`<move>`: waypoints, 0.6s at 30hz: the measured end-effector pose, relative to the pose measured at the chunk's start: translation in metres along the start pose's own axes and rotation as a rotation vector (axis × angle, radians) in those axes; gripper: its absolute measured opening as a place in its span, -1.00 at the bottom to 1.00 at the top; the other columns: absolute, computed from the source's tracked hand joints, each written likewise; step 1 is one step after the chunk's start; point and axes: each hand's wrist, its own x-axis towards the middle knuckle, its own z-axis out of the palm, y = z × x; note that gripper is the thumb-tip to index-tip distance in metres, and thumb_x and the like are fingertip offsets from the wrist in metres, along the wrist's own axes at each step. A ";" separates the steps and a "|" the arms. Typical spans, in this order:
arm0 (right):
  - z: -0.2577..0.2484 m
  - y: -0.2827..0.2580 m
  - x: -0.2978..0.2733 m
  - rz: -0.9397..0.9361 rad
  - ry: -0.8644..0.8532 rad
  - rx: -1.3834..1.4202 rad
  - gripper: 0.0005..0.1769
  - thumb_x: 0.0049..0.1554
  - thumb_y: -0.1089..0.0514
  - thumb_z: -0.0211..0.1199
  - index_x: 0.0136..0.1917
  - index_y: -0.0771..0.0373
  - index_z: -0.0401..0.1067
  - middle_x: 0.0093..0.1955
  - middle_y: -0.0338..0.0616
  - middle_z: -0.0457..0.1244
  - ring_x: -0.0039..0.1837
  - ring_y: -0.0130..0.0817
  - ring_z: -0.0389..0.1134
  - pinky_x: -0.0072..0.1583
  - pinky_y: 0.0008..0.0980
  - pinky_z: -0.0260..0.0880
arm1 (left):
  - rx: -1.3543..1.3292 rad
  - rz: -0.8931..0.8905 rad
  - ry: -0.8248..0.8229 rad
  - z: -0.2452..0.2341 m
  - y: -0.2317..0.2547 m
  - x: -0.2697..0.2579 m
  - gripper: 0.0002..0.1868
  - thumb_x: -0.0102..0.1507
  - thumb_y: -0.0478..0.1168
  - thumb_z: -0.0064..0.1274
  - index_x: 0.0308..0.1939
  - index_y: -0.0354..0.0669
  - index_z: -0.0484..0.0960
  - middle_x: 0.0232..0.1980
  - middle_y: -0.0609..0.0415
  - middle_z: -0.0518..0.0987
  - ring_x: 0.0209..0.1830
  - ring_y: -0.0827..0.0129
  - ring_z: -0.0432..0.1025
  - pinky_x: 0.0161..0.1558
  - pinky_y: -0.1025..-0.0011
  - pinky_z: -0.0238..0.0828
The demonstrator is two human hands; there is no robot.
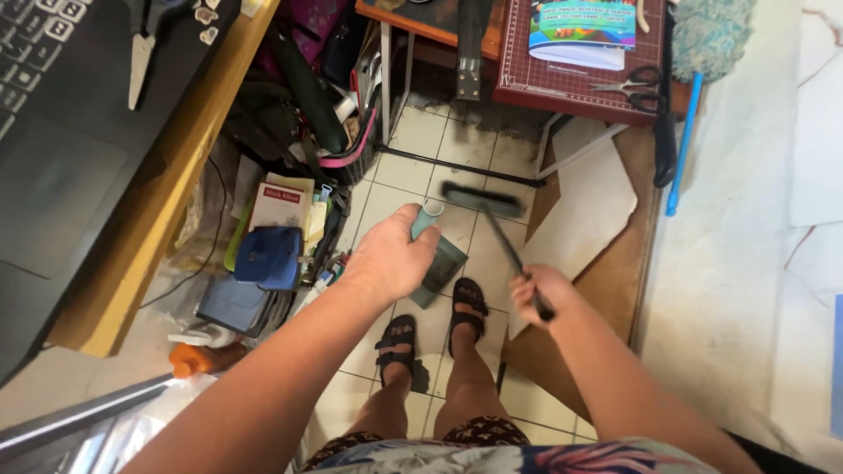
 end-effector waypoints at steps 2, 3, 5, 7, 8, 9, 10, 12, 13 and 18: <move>0.007 -0.010 0.002 -0.023 0.060 0.077 -0.59 0.42 -0.04 -0.20 -0.20 0.21 0.11 -0.40 -0.33 0.09 -0.49 -0.63 0.03 -0.45 -0.68 0.10 | 0.003 0.004 0.005 0.001 0.001 -0.001 -0.41 0.28 0.12 -0.10 0.35 0.03 0.42 0.14 -0.18 0.60 0.21 -0.07 0.44 0.24 0.14 0.33; 0.003 -0.006 0.014 -0.021 0.063 0.080 -0.59 0.42 -0.04 -0.20 -0.20 0.21 0.11 -0.40 -0.33 0.09 -0.49 -0.63 0.03 -0.45 -0.68 0.10 | 0.004 0.004 0.001 0.000 0.002 -0.002 -0.41 0.28 0.12 -0.10 0.35 0.03 0.42 0.14 -0.18 0.60 0.21 -0.07 0.44 0.24 0.14 0.33; -0.005 0.000 0.037 0.067 0.008 0.102 -0.62 0.39 -0.02 -0.22 -0.20 0.20 0.14 -0.42 -0.38 0.06 -0.51 -0.65 0.02 -0.49 -0.68 0.05 | 0.017 0.006 -0.023 0.000 0.004 -0.002 -0.42 0.29 0.12 -0.12 0.35 0.03 0.43 0.11 -0.18 0.62 0.19 -0.06 0.47 0.23 0.13 0.35; 0.000 0.020 0.012 0.087 -0.005 0.159 -0.63 0.38 -0.02 -0.18 -0.21 0.20 0.11 -0.42 -0.37 0.04 -0.52 -0.66 0.00 -0.50 -0.67 0.05 | 0.033 0.015 -0.026 0.002 0.006 0.001 -0.42 0.29 0.11 -0.12 0.35 0.03 0.43 0.12 -0.19 0.62 0.20 -0.07 0.47 0.23 0.13 0.35; 0.003 0.029 -0.001 0.112 -0.023 0.214 -0.63 0.37 -0.01 -0.14 -0.23 0.20 0.09 -0.42 -0.37 0.03 -0.53 -0.66 -0.01 -0.51 -0.67 0.05 | 0.052 0.017 -0.026 0.003 0.006 0.003 -0.42 0.29 0.11 -0.12 0.35 0.03 0.42 0.12 -0.20 0.61 0.20 -0.07 0.46 0.23 0.12 0.34; -0.007 0.030 -0.002 0.112 -0.022 0.218 -0.63 0.37 -0.01 -0.14 -0.23 0.20 0.09 -0.42 -0.37 0.03 -0.53 -0.66 -0.01 -0.51 -0.67 0.05 | 0.054 0.019 -0.029 0.000 0.008 0.003 -0.42 0.29 0.11 -0.12 0.35 0.03 0.42 0.12 -0.20 0.61 0.20 -0.07 0.46 0.23 0.12 0.34; -0.018 0.031 -0.002 0.031 -0.105 0.250 -0.71 0.38 0.09 -0.12 -0.13 0.30 0.21 -0.41 -0.37 0.06 -0.53 -0.69 0.01 -0.53 -0.71 0.04 | 0.064 0.014 -0.038 -0.002 0.010 0.002 -0.42 0.29 0.11 -0.12 0.36 0.03 0.41 0.13 -0.18 0.61 0.20 -0.06 0.46 0.23 0.12 0.34; -0.039 0.029 -0.005 -0.054 -0.186 0.276 -0.74 0.38 0.19 -0.09 -0.03 0.39 0.33 -0.41 -0.36 0.10 -0.53 -0.72 0.03 -0.55 -0.75 0.04 | 0.068 0.011 -0.045 0.000 0.007 0.007 -0.42 0.30 0.11 -0.13 0.36 0.04 0.40 0.13 -0.16 0.61 0.20 -0.04 0.46 0.23 0.12 0.34; -0.048 0.027 -0.007 -0.029 -0.256 0.294 -0.74 0.38 0.14 -0.10 -0.08 0.32 0.27 -0.41 -0.36 0.10 -0.52 -0.73 0.06 -0.53 -0.75 0.12 | 0.076 0.042 -0.022 0.003 0.001 0.011 -0.40 0.30 0.12 -0.12 0.38 0.02 0.38 0.16 -0.16 0.59 0.22 -0.05 0.45 0.24 0.13 0.32; -0.026 0.026 -0.034 -0.052 -0.083 0.279 -0.70 0.37 0.04 -0.12 -0.05 0.28 0.27 -0.43 -0.41 0.08 -0.52 -0.71 0.08 -0.47 -0.72 0.24 | 0.073 0.050 -0.023 0.004 0.003 0.017 -0.35 0.30 0.13 -0.10 0.43 0.01 0.32 0.19 -0.14 0.56 0.24 -0.02 0.43 0.25 0.14 0.31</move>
